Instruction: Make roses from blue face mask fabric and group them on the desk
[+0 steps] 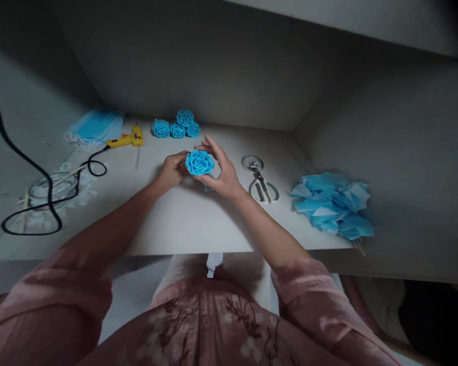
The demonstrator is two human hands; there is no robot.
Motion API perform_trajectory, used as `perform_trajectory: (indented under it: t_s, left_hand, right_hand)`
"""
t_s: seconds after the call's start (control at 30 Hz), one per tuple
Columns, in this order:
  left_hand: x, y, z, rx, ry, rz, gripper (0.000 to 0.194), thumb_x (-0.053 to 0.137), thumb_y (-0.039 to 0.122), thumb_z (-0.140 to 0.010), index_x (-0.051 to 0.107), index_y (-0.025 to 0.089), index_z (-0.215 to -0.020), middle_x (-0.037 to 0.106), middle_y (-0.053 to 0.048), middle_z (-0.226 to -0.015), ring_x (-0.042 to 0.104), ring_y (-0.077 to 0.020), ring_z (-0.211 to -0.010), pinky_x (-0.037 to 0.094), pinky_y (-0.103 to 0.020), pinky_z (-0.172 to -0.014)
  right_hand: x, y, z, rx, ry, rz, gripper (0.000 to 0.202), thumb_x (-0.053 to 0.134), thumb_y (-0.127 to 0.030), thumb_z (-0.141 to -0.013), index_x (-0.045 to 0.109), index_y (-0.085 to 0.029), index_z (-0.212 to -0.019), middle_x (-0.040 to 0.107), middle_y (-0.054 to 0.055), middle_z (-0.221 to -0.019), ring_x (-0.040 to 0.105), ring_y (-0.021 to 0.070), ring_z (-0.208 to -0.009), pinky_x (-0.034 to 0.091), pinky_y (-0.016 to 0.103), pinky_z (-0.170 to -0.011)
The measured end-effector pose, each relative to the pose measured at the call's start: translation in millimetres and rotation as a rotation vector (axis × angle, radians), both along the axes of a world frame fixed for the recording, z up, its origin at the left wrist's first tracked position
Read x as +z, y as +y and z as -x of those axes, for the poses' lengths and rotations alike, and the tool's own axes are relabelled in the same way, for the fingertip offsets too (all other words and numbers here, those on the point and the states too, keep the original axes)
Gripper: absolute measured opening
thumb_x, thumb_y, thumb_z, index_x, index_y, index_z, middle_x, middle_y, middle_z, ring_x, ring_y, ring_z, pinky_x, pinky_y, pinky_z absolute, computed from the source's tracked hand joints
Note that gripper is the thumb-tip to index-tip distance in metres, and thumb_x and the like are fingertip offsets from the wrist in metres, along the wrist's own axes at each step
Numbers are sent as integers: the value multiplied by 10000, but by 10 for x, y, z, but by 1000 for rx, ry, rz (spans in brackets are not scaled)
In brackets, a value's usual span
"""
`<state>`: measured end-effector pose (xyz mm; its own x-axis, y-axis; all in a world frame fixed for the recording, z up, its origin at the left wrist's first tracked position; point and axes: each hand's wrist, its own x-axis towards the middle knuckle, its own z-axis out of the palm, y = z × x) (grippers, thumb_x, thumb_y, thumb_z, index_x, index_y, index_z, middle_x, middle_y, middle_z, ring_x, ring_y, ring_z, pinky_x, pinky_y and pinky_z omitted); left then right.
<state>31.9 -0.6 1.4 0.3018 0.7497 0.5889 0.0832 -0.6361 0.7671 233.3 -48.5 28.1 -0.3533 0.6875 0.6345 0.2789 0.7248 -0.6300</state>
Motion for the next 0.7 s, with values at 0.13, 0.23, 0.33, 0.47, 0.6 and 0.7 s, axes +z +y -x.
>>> perform_trajectory:
  t_s: [0.13, 0.23, 0.33, 0.47, 0.6, 0.7]
  left_hand:
    - [40, -65, -27, 31, 19, 43, 329, 865, 483, -741, 775, 181, -834, 785, -56, -871, 716, -247, -874, 580, -354, -840]
    - [47, -60, -15, 49, 32, 43, 266, 830, 436, -782, 757, 180, -796, 759, -37, -830, 696, -214, -825, 570, -328, -811]
    - [9, 12, 12, 85, -23, 47, 215, 798, 384, -794, 751, 176, -761, 756, -36, -813, 691, -199, -795, 573, -332, -811]
    - [-61, 126, 29, 139, -146, 87, 165, 797, 340, -745, 767, 179, -743, 775, -40, -803, 713, -209, -814, 603, -362, -855]
    - [-85, 159, 24, 204, -171, 135, 155, 798, 330, -731, 760, 181, -739, 758, -23, -754, 705, -211, -810, 615, -367, -824]
    - [-74, 138, 26, 199, -140, 147, 156, 795, 321, -725, 778, 169, -757, 769, -30, -771, 701, -215, -802, 615, -367, -800]
  right_hand:
    - [-62, 21, 19, -69, 32, -26, 1032, 768, -728, -846, 342, -279, -1672, 654, 147, -1465, 589, 356, -1398, 422, 608, -1254]
    - [-85, 52, 18, -76, 6, -12, 1154, 808, -777, -771, 316, -266, -1682, 619, 167, -1501, 575, 368, -1407, 420, 606, -1254]
    - [-53, 56, -3, -36, -5, -31, 1223, 741, -856, -769, 244, -252, -1709, 549, 193, -1599, 506, 385, -1507, 383, 602, -1282]
    - [43, 22, -53, -31, 4, -57, 1096, 527, -895, -889, 203, -261, -1722, 495, 179, -1676, 428, 355, -1598, 327, 594, -1327]
    - [75, 17, -69, -80, -39, 3, 1105, 533, -919, -864, 235, -283, -1717, 504, 170, -1679, 425, 351, -1608, 320, 606, -1337]
    - [35, 37, -49, -89, -36, 40, 1122, 595, -905, -841, 267, -277, -1711, 498, 172, -1682, 425, 362, -1607, 332, 615, -1332]
